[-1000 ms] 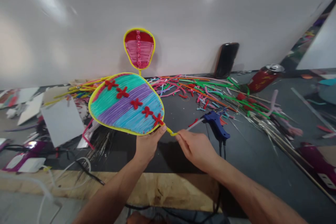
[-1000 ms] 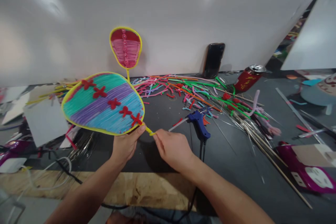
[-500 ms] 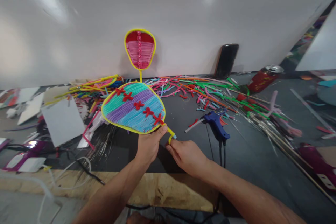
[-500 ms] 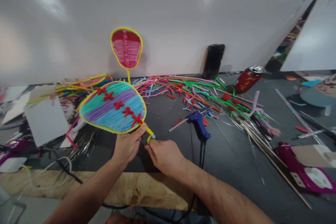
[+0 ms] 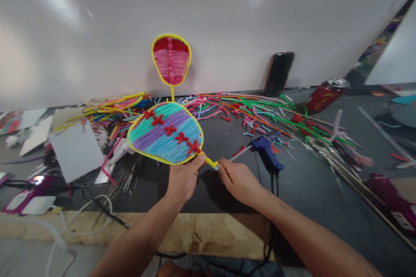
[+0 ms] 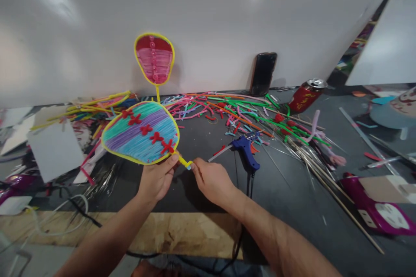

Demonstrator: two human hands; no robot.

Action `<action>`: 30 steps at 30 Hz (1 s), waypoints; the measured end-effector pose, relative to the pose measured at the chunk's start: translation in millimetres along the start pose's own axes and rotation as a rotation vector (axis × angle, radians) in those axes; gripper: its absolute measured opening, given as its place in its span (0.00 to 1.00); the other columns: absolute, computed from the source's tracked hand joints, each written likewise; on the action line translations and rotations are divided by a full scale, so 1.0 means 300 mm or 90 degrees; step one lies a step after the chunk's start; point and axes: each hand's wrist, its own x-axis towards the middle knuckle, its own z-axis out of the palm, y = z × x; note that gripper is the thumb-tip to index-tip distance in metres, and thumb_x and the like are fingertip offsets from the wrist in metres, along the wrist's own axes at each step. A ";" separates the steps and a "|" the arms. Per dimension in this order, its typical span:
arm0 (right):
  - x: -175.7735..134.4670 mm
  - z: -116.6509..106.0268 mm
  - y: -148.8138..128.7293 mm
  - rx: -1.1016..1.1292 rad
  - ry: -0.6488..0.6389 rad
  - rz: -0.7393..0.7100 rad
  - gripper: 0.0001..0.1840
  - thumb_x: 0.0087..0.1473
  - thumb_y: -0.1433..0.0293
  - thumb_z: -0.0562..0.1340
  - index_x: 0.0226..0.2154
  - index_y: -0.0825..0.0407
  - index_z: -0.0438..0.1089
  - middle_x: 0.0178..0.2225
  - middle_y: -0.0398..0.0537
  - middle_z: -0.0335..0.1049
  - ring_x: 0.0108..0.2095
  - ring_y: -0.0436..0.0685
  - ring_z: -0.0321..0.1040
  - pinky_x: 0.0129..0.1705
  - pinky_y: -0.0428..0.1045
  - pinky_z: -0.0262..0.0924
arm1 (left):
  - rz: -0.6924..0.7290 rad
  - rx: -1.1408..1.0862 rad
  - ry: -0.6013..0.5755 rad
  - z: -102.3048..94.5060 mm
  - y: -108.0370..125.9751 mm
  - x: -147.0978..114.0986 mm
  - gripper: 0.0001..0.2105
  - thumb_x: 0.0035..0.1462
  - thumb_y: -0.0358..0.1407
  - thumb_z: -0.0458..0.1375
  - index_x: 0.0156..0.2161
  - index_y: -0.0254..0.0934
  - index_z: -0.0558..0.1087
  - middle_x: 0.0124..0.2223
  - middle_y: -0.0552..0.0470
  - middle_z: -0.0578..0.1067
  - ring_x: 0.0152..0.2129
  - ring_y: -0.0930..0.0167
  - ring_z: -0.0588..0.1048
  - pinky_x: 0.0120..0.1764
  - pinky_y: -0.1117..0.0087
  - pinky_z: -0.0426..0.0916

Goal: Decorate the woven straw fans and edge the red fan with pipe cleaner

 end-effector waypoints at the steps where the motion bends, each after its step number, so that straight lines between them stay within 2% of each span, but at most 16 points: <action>1: 0.000 0.009 -0.008 0.014 -0.019 -0.003 0.15 0.63 0.67 0.46 0.34 0.52 0.65 0.24 0.45 0.71 0.24 0.51 0.67 0.26 0.44 0.49 | -0.007 -0.008 -0.001 0.002 -0.001 -0.002 0.13 0.35 0.30 0.70 0.30 0.37 0.75 0.29 0.55 0.76 0.27 0.75 0.74 0.33 0.73 0.71; 4: -0.008 0.033 -0.035 0.036 -0.065 -0.022 0.14 0.63 0.68 0.47 0.35 0.53 0.66 0.24 0.46 0.71 0.24 0.50 0.67 0.27 0.43 0.51 | 0.004 -0.013 0.007 0.006 -0.006 -0.004 0.13 0.35 0.30 0.70 0.30 0.36 0.75 0.29 0.56 0.76 0.27 0.75 0.74 0.32 0.75 0.71; 7: -0.021 0.046 -0.057 0.033 -0.075 -0.050 0.14 0.62 0.67 0.48 0.31 0.53 0.65 0.24 0.46 0.71 0.23 0.50 0.67 0.27 0.43 0.51 | 0.030 0.007 0.019 0.004 -0.017 0.000 0.12 0.36 0.30 0.70 0.29 0.36 0.74 0.27 0.57 0.75 0.26 0.76 0.73 0.32 0.75 0.70; 14: -0.037 0.008 -0.046 -0.069 0.001 -0.074 0.15 0.62 0.66 0.48 0.30 0.52 0.66 0.22 0.46 0.71 0.23 0.52 0.67 0.24 0.46 0.44 | 0.138 0.153 0.035 -0.032 -0.040 0.021 0.12 0.39 0.31 0.68 0.34 0.36 0.76 0.37 0.52 0.78 0.35 0.70 0.75 0.46 0.66 0.68; 18: -0.020 -0.032 -0.007 -0.046 0.059 -0.033 0.16 0.62 0.65 0.47 0.31 0.51 0.66 0.23 0.44 0.70 0.23 0.51 0.66 0.25 0.45 0.45 | 0.132 0.147 0.033 -0.028 -0.025 0.018 0.12 0.38 0.30 0.68 0.33 0.36 0.76 0.35 0.53 0.78 0.34 0.71 0.75 0.46 0.66 0.68; 24: 0.005 -0.020 0.016 0.099 0.049 -0.003 0.18 0.62 0.64 0.47 0.26 0.51 0.65 0.19 0.41 0.65 0.21 0.49 0.63 0.25 0.44 0.49 | -0.026 0.012 0.015 0.001 -0.003 0.002 0.13 0.34 0.30 0.70 0.29 0.36 0.74 0.28 0.56 0.76 0.27 0.74 0.74 0.34 0.72 0.71; 26: 0.004 -0.001 0.005 0.187 0.026 -0.004 0.18 0.62 0.65 0.47 0.26 0.52 0.65 0.19 0.41 0.65 0.21 0.49 0.63 0.26 0.43 0.52 | -0.038 -0.006 0.002 0.004 -0.002 0.001 0.13 0.35 0.30 0.70 0.29 0.36 0.73 0.28 0.56 0.75 0.27 0.75 0.73 0.32 0.74 0.71; 30: -0.005 0.039 -0.028 0.371 -0.053 0.006 0.19 0.63 0.64 0.45 0.30 0.53 0.66 0.19 0.40 0.66 0.21 0.48 0.63 0.26 0.43 0.55 | 0.001 -0.003 -0.006 0.005 -0.007 0.000 0.12 0.37 0.31 0.69 0.29 0.35 0.73 0.28 0.56 0.74 0.26 0.76 0.73 0.31 0.75 0.70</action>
